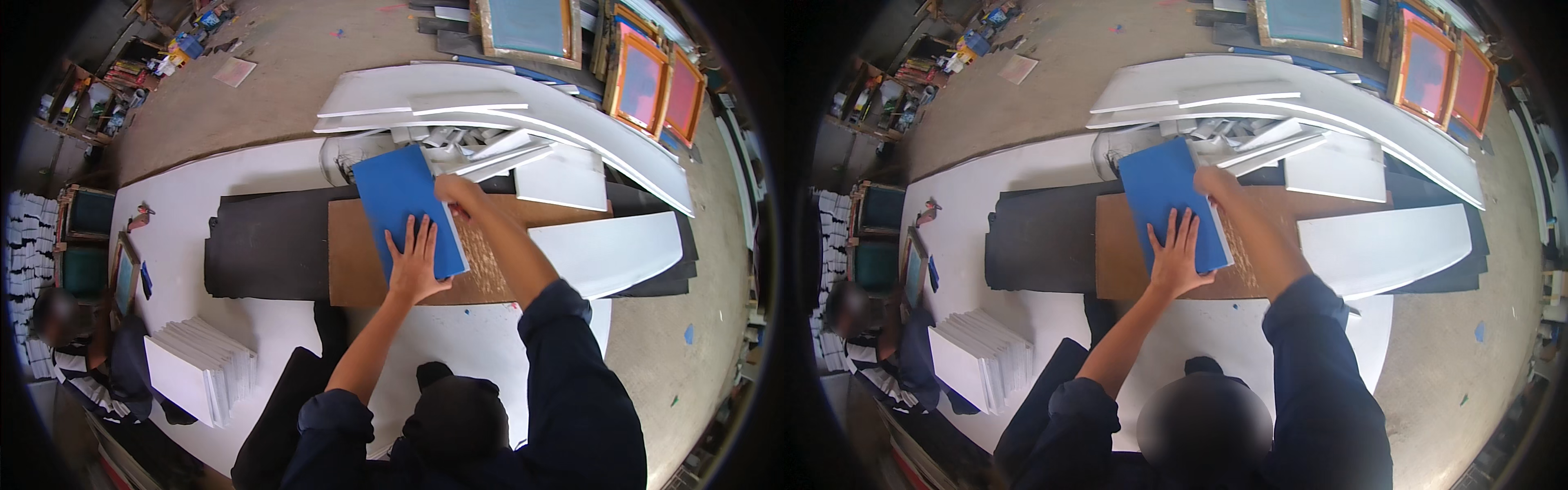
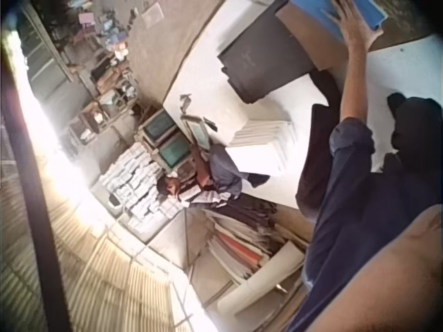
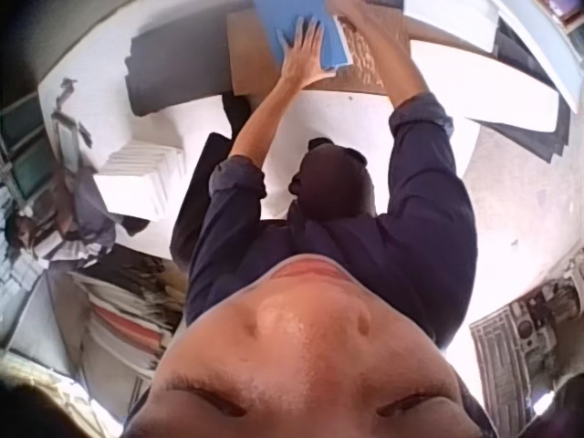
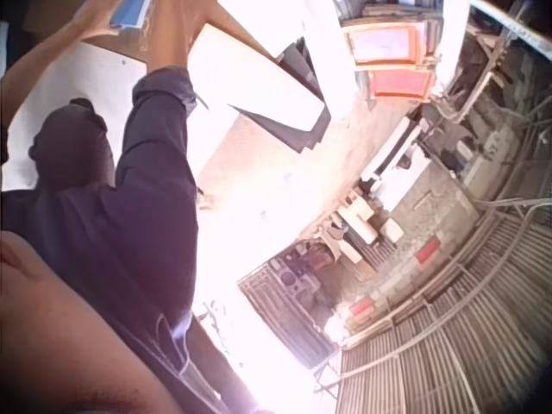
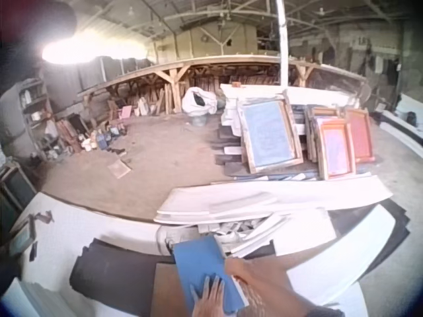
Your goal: The person sits on the floor in a workshop and uses a utility knife to cut white foam sheets. They use a blue rectangular board as a guide to ensure straight cuts, repeatedly scoring and snapping the foam. The person handles multiple foam pieces, aligning them with the guide and cutting them into smaller sections.
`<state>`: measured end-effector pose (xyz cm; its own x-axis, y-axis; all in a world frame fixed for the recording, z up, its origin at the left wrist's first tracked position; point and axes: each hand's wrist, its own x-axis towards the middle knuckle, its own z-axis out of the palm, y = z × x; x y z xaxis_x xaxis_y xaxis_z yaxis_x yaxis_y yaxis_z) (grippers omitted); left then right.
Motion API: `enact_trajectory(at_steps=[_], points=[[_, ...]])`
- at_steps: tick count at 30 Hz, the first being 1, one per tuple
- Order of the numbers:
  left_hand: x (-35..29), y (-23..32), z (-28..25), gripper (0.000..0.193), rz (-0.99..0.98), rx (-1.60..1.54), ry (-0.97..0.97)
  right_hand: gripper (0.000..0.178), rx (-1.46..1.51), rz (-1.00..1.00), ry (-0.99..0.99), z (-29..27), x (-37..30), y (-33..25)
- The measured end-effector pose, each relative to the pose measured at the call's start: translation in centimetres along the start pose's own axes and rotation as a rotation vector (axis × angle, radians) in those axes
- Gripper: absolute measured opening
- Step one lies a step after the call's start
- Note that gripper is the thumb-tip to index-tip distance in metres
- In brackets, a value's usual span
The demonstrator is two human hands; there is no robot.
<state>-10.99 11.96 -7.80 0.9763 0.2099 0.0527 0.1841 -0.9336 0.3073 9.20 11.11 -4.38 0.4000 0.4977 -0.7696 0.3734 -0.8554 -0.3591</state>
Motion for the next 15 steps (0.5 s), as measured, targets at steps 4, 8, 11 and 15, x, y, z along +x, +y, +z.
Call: enact_trajectory(at_steps=[4,8,11,15], points=[[-0.4,-0.2,-0.2,0.104,-0.017,0.040,-0.004,0.029,0.165,-0.058,0.246,7.0,-5.4,3.3],[-0.5,0.0,0.0,0.106,-0.022,0.049,0.011,0.030,0.120,-0.060,0.413,14.2,-10.3,7.4],[-0.6,0.1,0.0,0.106,-0.029,0.070,-0.017,0.025,0.039,-0.099,0.533,18.1,-11.8,9.2],[-0.3,0.2,-0.2,0.106,-0.026,0.094,-0.032,0.018,0.023,-0.012,0.479,18.7,-13.0,8.9]])
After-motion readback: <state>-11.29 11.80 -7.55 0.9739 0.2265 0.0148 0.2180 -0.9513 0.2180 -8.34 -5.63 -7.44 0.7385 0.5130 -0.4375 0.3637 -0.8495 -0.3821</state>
